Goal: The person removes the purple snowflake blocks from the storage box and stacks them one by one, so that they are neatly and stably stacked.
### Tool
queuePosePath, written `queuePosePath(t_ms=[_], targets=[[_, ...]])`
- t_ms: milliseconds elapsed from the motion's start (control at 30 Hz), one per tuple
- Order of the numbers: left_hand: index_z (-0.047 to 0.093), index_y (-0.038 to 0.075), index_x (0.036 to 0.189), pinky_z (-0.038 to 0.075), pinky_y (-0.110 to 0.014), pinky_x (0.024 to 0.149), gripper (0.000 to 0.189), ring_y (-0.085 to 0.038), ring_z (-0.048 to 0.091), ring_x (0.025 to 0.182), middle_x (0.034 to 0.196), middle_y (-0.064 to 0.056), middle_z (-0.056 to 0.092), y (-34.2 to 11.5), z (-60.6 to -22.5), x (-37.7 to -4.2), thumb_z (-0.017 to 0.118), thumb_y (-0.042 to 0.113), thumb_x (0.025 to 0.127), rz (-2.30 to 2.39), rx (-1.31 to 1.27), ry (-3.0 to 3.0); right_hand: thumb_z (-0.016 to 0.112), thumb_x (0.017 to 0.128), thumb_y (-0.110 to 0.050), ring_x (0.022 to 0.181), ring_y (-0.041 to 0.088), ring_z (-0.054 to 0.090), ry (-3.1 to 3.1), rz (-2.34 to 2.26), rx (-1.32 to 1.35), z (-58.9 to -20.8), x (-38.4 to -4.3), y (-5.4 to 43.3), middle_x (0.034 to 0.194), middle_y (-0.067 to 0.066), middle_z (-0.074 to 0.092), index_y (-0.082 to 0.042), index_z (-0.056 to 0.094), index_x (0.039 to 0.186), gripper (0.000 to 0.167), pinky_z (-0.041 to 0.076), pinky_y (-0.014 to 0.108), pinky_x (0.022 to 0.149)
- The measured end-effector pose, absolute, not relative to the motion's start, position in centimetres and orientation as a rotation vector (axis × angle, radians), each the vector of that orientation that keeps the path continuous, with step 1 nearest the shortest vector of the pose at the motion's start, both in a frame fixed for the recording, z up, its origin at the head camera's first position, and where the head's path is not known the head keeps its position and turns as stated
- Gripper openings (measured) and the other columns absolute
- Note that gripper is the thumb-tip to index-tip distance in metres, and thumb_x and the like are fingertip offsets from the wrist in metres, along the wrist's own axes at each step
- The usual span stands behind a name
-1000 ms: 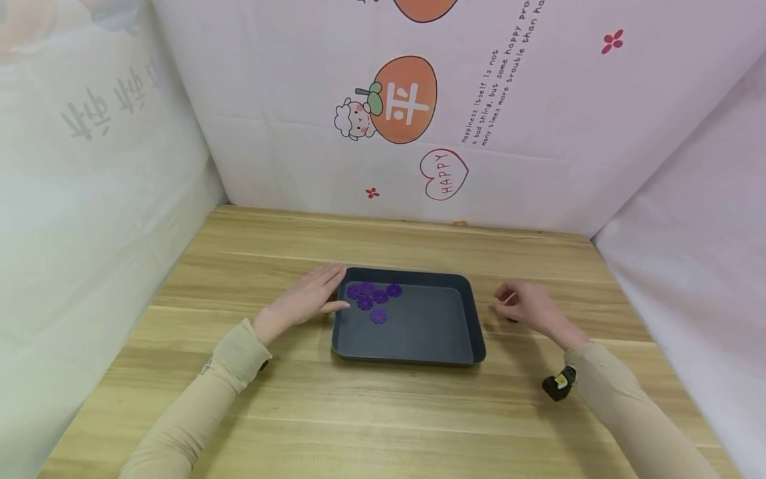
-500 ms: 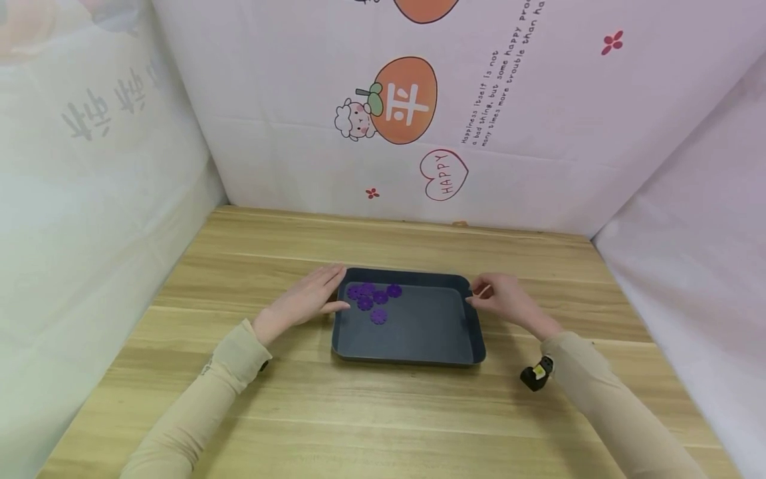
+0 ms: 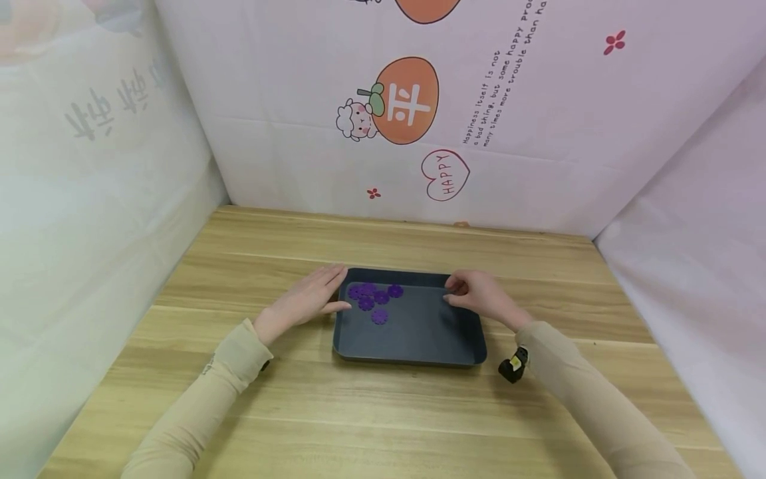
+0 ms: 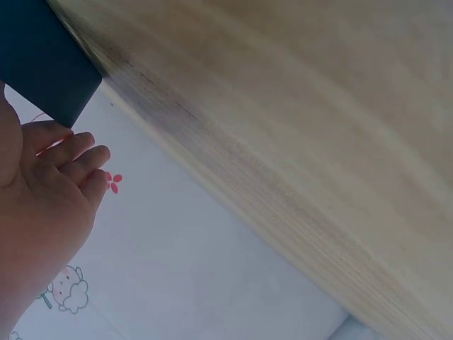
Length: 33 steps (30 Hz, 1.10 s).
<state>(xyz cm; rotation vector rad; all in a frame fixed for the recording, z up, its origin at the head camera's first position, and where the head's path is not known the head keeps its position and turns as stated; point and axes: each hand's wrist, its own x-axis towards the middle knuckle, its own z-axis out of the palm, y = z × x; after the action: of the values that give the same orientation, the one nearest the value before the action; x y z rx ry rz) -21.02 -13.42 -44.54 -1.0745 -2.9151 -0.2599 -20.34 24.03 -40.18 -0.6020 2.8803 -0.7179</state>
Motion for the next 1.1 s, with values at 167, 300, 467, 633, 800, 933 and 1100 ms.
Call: queuePosePath(t_ms=[167,300,467,633,800,933,1100], targets=[[0.031,-0.003,0.153,0.03,-0.049,0.124,0.079,-0.036,0.033,0.148,0.16,-0.022,0.032,-13.5,-44.5,-20.9,0.053,0.05,0.099,-0.263,-1.075,-2.903,0.072,0.089,-0.016,0.085,0.02,0.067,2.862,-0.735,-0.636,-40.5,-20.8,22.9,0.097,0.013,0.072,0.001,0.069,0.105,0.023,0.06,0.038,0.076],[0.033,-0.005,0.152,0.032,-0.05,0.123,0.079,-0.036,0.036,0.147,0.158,-0.023,0.034,-13.5,-44.6,-21.0,0.055,0.049,0.098,-0.254,-1.09,-2.864,0.073,0.089,-0.016,0.086,0.021,0.068,2.844,-0.748,-0.633,-40.7,-21.0,21.8,0.098,0.013,0.072,0.001,0.069,0.105,0.024,0.06,0.038,0.078],[0.034,-0.005,0.151,0.032,-0.049,0.123,0.079,-0.036,0.037,0.146,0.157,-0.023,0.036,-13.5,-44.7,-21.0,0.056,0.049,0.098,-0.247,-1.093,-2.853,0.073,0.089,-0.014,0.088,0.022,0.068,2.804,-0.778,-0.641,-40.9,-21.1,20.5,0.099,0.014,0.072,0.002,0.068,0.105,0.023,0.061,0.037,0.079],[0.033,-0.005,0.152,0.031,-0.05,0.124,0.079,-0.037,0.036,0.147,0.158,-0.023,0.034,-13.4,-44.7,-20.9,0.055,0.049,0.098,-0.263,-1.089,-2.877,0.072,0.089,-0.012,0.089,0.024,0.068,2.77,-0.824,-0.648,-41.2,-21.4,19.5,0.099,0.015,0.072,0.005,0.068,0.106,0.024,0.061,0.038,0.08],[0.032,-0.005,0.152,0.03,-0.05,0.124,0.08,-0.037,0.035,0.147,0.158,-0.023,0.033,-13.5,-44.5,-20.9,0.055,0.049,0.098,-0.271,-1.091,-2.875,0.071,0.09,-0.012,0.09,0.025,0.069,2.753,-0.857,-0.626,-41.7,-21.9,18.7,0.1,0.017,0.071,0.005,0.068,0.106,0.024,0.06,0.038,0.081],[0.032,-0.005,0.152,0.03,-0.049,0.124,0.08,-0.036,0.035,0.148,0.159,-0.023,0.033,-13.4,-44.4,-20.9,0.055,0.05,0.098,-0.25,-1.095,-2.88,0.073,0.089,-0.011,0.09,0.025,0.069,2.752,-0.844,-0.618,-42.0,-22.1,18.1,0.1,0.017,0.072,0.005,0.068,0.106,0.023,0.06,0.037,0.08],[0.031,-0.004,0.153,0.029,-0.049,0.125,0.079,-0.036,0.033,0.148,0.159,-0.022,0.032,-13.4,-44.4,-21.0,0.053,0.05,0.099,-0.234,-1.083,-2.905,0.074,0.088,-0.012,0.091,0.024,0.069,2.755,-0.83,-0.613,-42.2,-22.2,17.1,0.102,0.018,0.072,0.005,0.068,0.107,0.026,0.061,0.036,0.08]])
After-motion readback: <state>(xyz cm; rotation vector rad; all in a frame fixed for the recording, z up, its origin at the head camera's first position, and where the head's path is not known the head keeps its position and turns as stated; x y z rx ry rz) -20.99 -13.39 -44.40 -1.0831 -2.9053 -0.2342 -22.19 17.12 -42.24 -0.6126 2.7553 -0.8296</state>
